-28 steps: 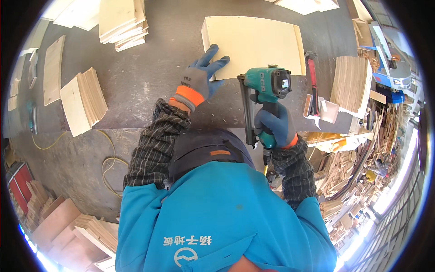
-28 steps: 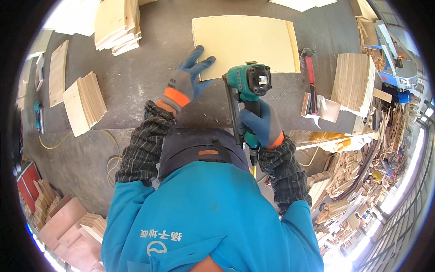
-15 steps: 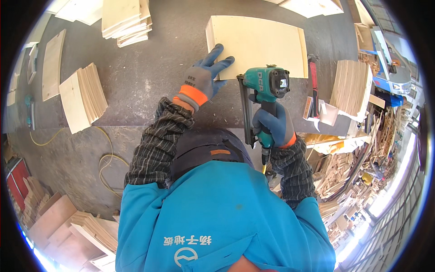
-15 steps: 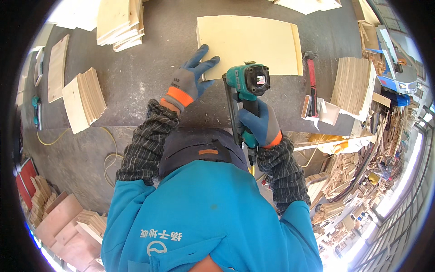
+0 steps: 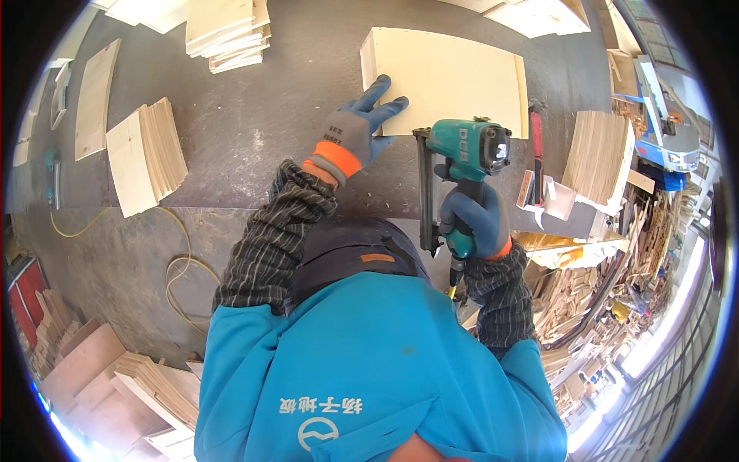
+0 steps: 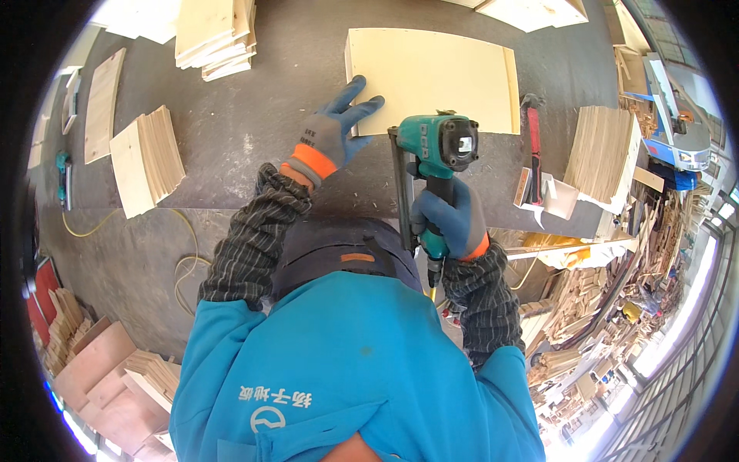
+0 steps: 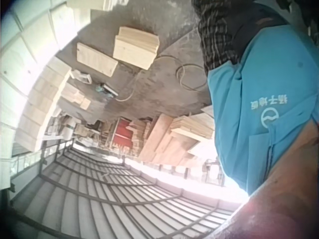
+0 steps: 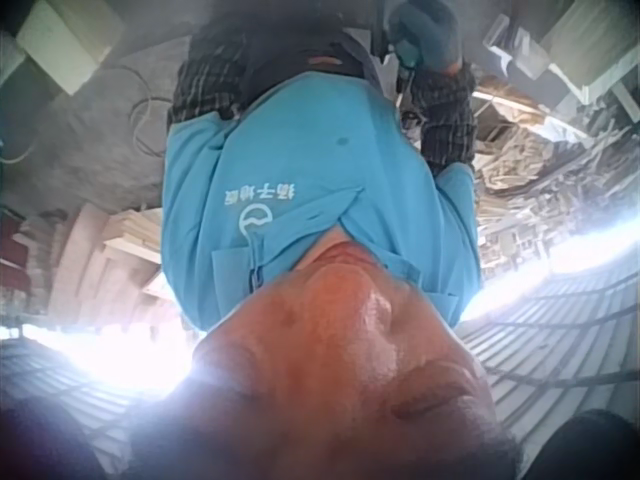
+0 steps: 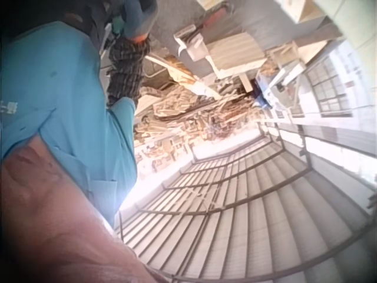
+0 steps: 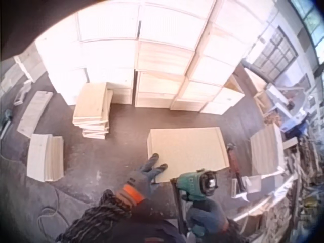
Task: Assemble wooden boxes using a pneumatic nail gun and pre-cut wooden boards.
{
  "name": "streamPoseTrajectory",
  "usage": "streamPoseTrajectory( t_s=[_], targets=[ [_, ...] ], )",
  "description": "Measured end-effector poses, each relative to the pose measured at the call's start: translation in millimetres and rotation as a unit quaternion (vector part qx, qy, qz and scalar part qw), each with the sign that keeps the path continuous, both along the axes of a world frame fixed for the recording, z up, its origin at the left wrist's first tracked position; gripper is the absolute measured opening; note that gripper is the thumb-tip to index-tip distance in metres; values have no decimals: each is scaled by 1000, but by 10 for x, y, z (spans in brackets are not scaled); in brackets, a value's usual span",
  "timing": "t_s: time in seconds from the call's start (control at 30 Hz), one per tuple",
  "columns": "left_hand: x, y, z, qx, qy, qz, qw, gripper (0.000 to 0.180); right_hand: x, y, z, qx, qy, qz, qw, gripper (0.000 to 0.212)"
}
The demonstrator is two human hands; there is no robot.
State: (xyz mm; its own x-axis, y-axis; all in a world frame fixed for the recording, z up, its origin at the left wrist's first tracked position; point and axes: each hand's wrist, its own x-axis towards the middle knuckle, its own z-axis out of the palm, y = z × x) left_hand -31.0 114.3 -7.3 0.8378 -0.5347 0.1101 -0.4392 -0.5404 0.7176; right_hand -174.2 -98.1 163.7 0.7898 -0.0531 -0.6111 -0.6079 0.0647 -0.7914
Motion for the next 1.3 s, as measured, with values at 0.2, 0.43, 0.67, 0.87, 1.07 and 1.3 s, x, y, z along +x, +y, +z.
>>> streamPoseTrajectory(
  t_s=[0.2, 0.43, 0.67, 0.87, 1.07, 1.3],
  targets=[
    [-27, -10, -20, -17, -3, 6, 1000, 76, 99, 130, -43, -14, 22, 43, 999, 56],
    [-24, -16, -21, -11, -5, 2, 1000, 79, 106, 138, -108, -14, 27, 44, 999, 53],
    [-33, -9, -64, -13, 4, 1, 1000, 78, 66, 128, -41, 3, 0, 30, 1000, 52],
    [34, 113, 181, -10, 30, -42, 999, 76, -384, -290, 79, -93, -25, -32, 995, 50],
    [557, 543, 233, -8, 46, -92, 995, 72, -1168, -946, -520, -220, -13, -179, 959, 23],
    [570, 278, 469, -86, -109, 213, 967, 50, -1247, -1162, -914, -447, 23, -138, 884, 45]
  ],
)
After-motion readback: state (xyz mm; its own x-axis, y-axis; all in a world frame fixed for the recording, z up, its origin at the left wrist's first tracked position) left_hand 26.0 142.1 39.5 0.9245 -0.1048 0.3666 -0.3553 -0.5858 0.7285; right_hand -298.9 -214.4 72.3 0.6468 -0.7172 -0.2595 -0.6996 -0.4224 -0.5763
